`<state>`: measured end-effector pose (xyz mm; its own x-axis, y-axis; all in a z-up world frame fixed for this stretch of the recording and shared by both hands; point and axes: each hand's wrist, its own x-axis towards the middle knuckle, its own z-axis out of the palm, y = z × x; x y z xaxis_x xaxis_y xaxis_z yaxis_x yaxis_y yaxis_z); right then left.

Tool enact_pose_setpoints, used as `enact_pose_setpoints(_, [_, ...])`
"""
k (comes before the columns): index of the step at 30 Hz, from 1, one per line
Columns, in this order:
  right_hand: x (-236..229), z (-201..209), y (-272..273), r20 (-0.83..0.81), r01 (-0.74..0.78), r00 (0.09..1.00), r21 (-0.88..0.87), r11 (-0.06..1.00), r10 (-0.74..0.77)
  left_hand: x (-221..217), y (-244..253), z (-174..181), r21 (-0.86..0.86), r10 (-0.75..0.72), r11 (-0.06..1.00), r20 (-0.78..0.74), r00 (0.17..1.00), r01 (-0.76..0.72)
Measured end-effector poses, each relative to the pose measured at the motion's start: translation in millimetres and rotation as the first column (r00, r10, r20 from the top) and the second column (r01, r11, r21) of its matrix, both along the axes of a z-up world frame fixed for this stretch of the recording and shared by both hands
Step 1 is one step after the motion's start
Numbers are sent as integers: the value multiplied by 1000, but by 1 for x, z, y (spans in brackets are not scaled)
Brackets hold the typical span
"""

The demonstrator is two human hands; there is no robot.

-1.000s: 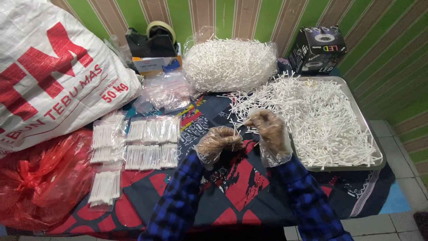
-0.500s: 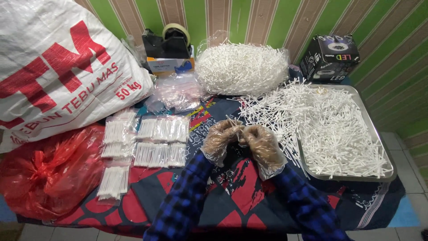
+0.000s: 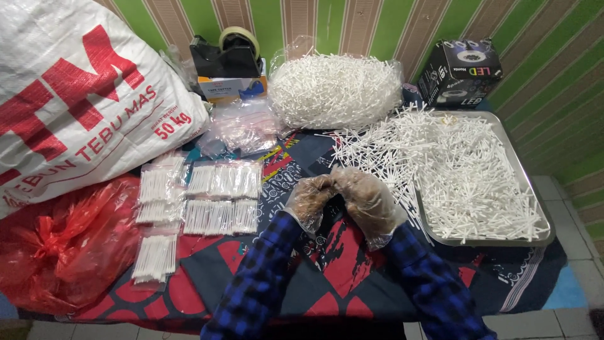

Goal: The person, wearing gloves, picks up small white sticks from a tray and sorts them into bundles on a table.

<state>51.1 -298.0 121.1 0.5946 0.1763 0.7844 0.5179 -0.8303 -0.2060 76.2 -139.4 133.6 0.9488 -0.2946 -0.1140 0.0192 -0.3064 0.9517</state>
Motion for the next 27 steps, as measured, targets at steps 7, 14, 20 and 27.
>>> enact_pose_setpoints(7, [5, -27, 6, 130, 181, 976, -47, 982, -174, -1, 1, -7, -12, -36, 999, 71, 997, 37])
enact_pose_setpoints(14, [17, -35, 5, 157, 269, 956, -133, 954, -248, 17, -4, -46, -59, 1, 998, -55, 998, -5])
enact_pose_setpoints(20, [13, -33, -28, 206, 310, 942, -219, 925, -267, 6, -9, -7, -330, 138, 921, -216, 967, -206])
enact_pose_setpoints(27, [32, -20, -25, 244, 370, 921, -297, 880, -305, 13, 0, -19, -512, 101, 828, -267, 958, -230])
